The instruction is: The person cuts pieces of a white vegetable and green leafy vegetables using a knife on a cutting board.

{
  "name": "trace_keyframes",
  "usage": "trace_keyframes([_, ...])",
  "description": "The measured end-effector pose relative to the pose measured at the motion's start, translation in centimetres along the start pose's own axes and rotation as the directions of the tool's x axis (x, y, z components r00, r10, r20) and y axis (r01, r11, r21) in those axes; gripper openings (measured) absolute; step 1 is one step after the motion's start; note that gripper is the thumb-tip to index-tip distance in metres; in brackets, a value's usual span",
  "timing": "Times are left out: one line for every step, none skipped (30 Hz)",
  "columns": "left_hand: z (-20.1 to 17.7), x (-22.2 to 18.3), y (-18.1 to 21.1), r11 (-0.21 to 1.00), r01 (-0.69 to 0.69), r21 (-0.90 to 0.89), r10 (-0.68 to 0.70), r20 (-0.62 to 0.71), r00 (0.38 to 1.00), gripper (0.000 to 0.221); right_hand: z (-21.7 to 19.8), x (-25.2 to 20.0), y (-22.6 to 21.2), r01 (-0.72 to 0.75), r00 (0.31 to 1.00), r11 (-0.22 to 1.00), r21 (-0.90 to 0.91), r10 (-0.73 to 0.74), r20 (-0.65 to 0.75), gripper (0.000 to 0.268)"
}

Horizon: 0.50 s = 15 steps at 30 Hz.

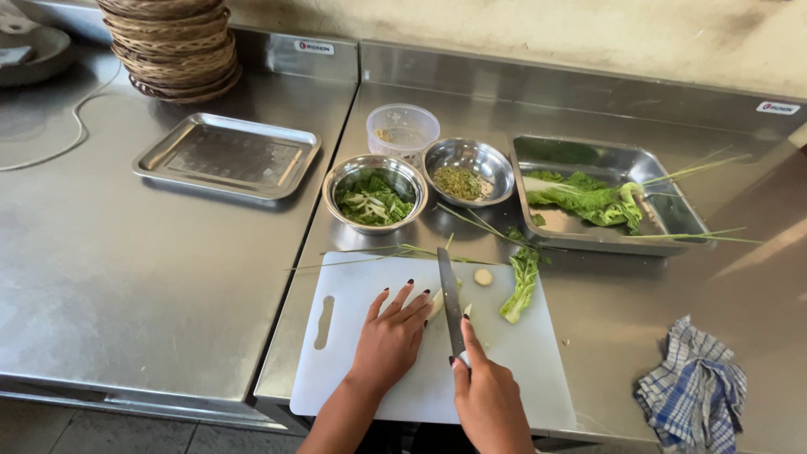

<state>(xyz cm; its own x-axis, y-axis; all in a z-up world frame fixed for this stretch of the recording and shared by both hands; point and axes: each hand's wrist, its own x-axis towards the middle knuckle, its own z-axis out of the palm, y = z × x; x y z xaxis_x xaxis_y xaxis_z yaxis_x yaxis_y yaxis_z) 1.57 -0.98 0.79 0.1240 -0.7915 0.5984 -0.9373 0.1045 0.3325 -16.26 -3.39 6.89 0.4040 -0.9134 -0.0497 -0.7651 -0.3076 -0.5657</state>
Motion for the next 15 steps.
trace_keyframes([0.0,-0.1,0.1,1.000,0.006,0.001,-0.006,0.021,1.000,0.030,0.4,0.0,0.0,-0.017,1.000,0.997,-0.079,0.019,0.023,0.069])
trace_keyframes([0.0,-0.1,0.1,1.000,0.012,0.002,-0.012,0.042,0.999,0.030,0.7,0.0,0.0,-0.032,0.998,0.987,-0.158,0.040,0.045,0.067])
trace_keyframes([0.0,-0.1,0.1,1.000,0.016,0.000,-0.016,0.043,0.999,0.030,1.0,0.0,-0.1,-0.033,0.998,0.986,-0.160,0.041,0.048,0.067])
trace_keyframes([0.0,-0.1,0.1,1.000,0.021,0.011,-0.022,0.060,0.998,0.030,1.2,-0.1,-0.1,-0.056,0.996,0.987,-0.152,0.066,0.065,0.070])
trace_keyframes([0.0,-0.2,0.2,0.999,0.028,0.021,-0.030,0.082,0.996,0.029,1.5,-0.4,0.0,-0.082,0.992,0.986,-0.143,0.095,0.087,0.074])
trace_keyframes([0.0,-0.4,0.3,0.999,0.034,0.019,-0.036,0.088,0.996,0.029,1.6,-0.6,0.2,-0.085,0.991,0.986,-0.146,0.099,0.094,0.074])
trace_keyframes([0.1,-0.3,0.2,0.999,0.037,-0.002,-0.037,0.091,0.995,0.029,1.6,-0.6,0.4,-0.076,0.992,0.986,-0.150,0.090,0.090,0.074])
trace_keyframes([0.1,-0.3,0.1,0.999,0.040,-0.023,-0.038,0.094,0.995,0.030,1.8,-0.6,0.6,-0.066,0.993,0.986,-0.155,0.081,0.087,0.074])
trace_keyframes([0.1,-0.3,0.1,0.999,0.044,-0.026,-0.041,0.098,0.994,0.030,2.2,-0.8,0.6,-0.069,0.992,0.985,-0.158,0.084,0.091,0.074])
trace_keyframes([0.1,-0.3,0.1,0.999,0.040,-0.029,-0.037,0.096,0.995,0.031,2.9,-1.1,0.4,-0.062,0.996,0.982,-0.180,0.073,0.059,0.075])
trace_keyframes([0.1,-0.3,0.1,0.999,0.035,-0.031,-0.032,0.094,0.995,0.032,3.3,-1.1,0.3,-0.054,0.998,0.978,-0.202,0.060,0.027,0.076])
trace_keyframes([0.1,-0.3,0.1,0.999,0.038,-0.033,-0.035,0.095,0.995,0.032,3.5,-1.2,0.2,-0.055,0.998,0.977,-0.205,0.062,0.030,0.076])
trace_keyframes([0.1,-0.3,0.1,0.999,0.034,-0.031,-0.031,0.094,0.995,0.032,3.6,-1.2,0.0,-0.064,0.996,0.974,-0.218,0.077,0.052,0.077])
trace_keyframes([0.2,-0.3,0.1,0.999,0.029,-0.029,-0.026,0.093,0.995,0.032,3.5,-1.2,-0.1,-0.073,0.993,0.970,-0.231,0.092,0.074,0.078])
trace_keyframes([0.2,-0.4,0.1,0.999,0.032,-0.032,-0.028,0.097,0.995,0.032,3.3,-1.2,-0.3,-0.076,0.992,0.970,-0.233,0.096,0.077,0.078])
